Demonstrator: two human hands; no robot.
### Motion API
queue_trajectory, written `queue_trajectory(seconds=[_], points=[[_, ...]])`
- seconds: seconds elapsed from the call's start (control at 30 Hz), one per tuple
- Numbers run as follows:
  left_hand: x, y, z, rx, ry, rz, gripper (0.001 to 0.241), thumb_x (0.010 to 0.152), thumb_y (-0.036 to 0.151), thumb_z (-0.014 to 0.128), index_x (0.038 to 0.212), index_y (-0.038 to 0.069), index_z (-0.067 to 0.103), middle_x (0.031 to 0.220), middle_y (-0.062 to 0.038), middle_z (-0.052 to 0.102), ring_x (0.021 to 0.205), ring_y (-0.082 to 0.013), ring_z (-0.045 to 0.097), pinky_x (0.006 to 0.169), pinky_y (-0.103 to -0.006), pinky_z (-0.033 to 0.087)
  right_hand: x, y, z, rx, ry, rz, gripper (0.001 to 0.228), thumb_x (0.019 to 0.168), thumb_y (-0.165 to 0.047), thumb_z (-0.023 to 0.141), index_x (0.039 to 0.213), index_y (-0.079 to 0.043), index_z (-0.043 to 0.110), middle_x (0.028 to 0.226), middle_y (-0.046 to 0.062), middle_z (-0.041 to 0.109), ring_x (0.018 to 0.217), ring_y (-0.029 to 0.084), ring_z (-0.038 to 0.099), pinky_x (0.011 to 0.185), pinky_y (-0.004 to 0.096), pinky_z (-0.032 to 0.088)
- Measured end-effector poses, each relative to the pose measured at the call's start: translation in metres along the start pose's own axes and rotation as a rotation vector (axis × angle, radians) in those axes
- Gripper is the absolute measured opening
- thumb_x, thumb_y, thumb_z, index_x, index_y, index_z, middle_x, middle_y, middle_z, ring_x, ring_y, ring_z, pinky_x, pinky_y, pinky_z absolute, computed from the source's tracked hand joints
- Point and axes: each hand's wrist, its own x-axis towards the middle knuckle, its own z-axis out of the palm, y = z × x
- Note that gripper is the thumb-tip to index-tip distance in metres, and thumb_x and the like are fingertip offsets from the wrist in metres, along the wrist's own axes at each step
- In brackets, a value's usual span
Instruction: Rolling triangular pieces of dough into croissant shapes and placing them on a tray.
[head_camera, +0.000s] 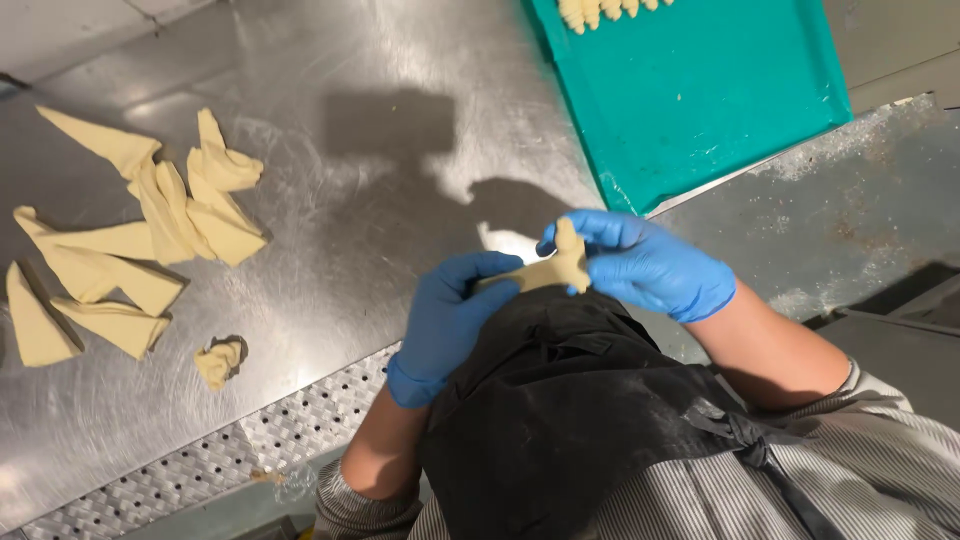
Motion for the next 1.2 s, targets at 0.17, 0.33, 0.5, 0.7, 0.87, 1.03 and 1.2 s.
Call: queue_trajectory(seconds=[0.17, 0.33, 0.5, 0.7, 0.87, 1.03, 1.2], points=[[0.013, -0.002, 0.027, 0.048, 0.023, -0.060, 0.022, 0.089, 0.008, 0.076, 0.110, 0.002, 0.077, 0.097, -0.004, 0.078, 0.087, -0.0094, 0.068, 0.077, -0.0254, 0.055, -0.015, 0.012, -0.052, 0.135, 0.024, 0.006, 0.047, 0.087, 0.007, 0.069, 0.133, 0.004, 0.059, 0.128, 0.012, 0.066, 0.105, 0.020, 0.068, 0.089, 0.033, 0.059], [0.028, -0.001, 0.070, 0.079, 0.019, -0.058, 0.022, 0.089, 0.009, 0.076, 0.111, 0.002, 0.079, 0.095, -0.005, 0.076, 0.086, -0.0091, 0.066, 0.078, -0.0254, 0.055, -0.040, -0.006, -0.086, 0.083, 0.012, -0.011, 0.046, 0.095, 0.006, 0.065, 0.140, 0.005, 0.060, 0.119, 0.016, 0.067, 0.099, 0.020, 0.066, 0.078, 0.028, 0.054], [0.048, 0.005, 0.120, 0.056, -0.015, -0.102, 0.022, 0.091, 0.009, 0.075, 0.111, 0.002, 0.077, 0.099, -0.005, 0.079, 0.091, -0.0093, 0.070, 0.083, -0.0255, 0.057, -0.064, -0.034, -0.110, 0.081, 0.088, 0.126, 0.050, 0.079, 0.015, 0.058, 0.128, 0.006, 0.060, 0.118, 0.013, 0.066, 0.102, 0.024, 0.067, 0.084, 0.036, 0.058], [0.070, -0.010, 0.181, 0.015, 0.017, -0.167, 0.024, 0.090, 0.005, 0.075, 0.113, -0.001, 0.078, 0.088, -0.004, 0.073, 0.077, -0.0085, 0.061, 0.070, -0.0249, 0.051, -0.091, -0.064, -0.153, 0.117, 0.119, 0.056, 0.050, 0.078, 0.012, 0.061, 0.128, 0.005, 0.058, 0.123, 0.011, 0.067, 0.112, 0.022, 0.068, 0.096, 0.035, 0.057], [0.088, -0.008, 0.209, 0.004, 0.019, -0.171, 0.022, 0.091, 0.004, 0.072, 0.112, -0.001, 0.076, 0.089, -0.004, 0.073, 0.077, -0.0085, 0.064, 0.072, -0.0231, 0.053, -0.106, -0.057, -0.219, 0.217, -0.079, 0.046, 0.052, 0.088, 0.004, 0.070, 0.138, 0.007, 0.057, 0.119, 0.018, 0.066, 0.100, 0.028, 0.067, 0.085, 0.039, 0.057], [0.096, 0.004, 0.240, 0.043, 0.055, -0.123, 0.022, 0.093, 0.002, 0.069, 0.113, -0.001, 0.075, 0.093, -0.003, 0.073, 0.081, -0.0077, 0.065, 0.075, -0.0220, 0.053, -0.106, -0.074, -0.230, 0.212, -0.028, 0.040, 0.054, 0.086, -0.002, 0.073, 0.136, 0.006, 0.054, 0.123, 0.014, 0.064, 0.111, 0.022, 0.066, 0.096, 0.035, 0.055], [0.103, -0.005, 0.251, 0.081, 0.060, -0.158, 0.022, 0.093, 0.002, 0.072, 0.115, -0.001, 0.077, 0.088, -0.005, 0.072, 0.077, -0.0080, 0.062, 0.071, -0.0224, 0.052, -0.112, -0.078, -0.248, 0.216, -0.130, 0.019, 0.056, 0.085, 0.000, 0.073, 0.138, 0.006, 0.054, 0.120, 0.015, 0.065, 0.103, 0.027, 0.068, 0.088, 0.039, 0.057]])
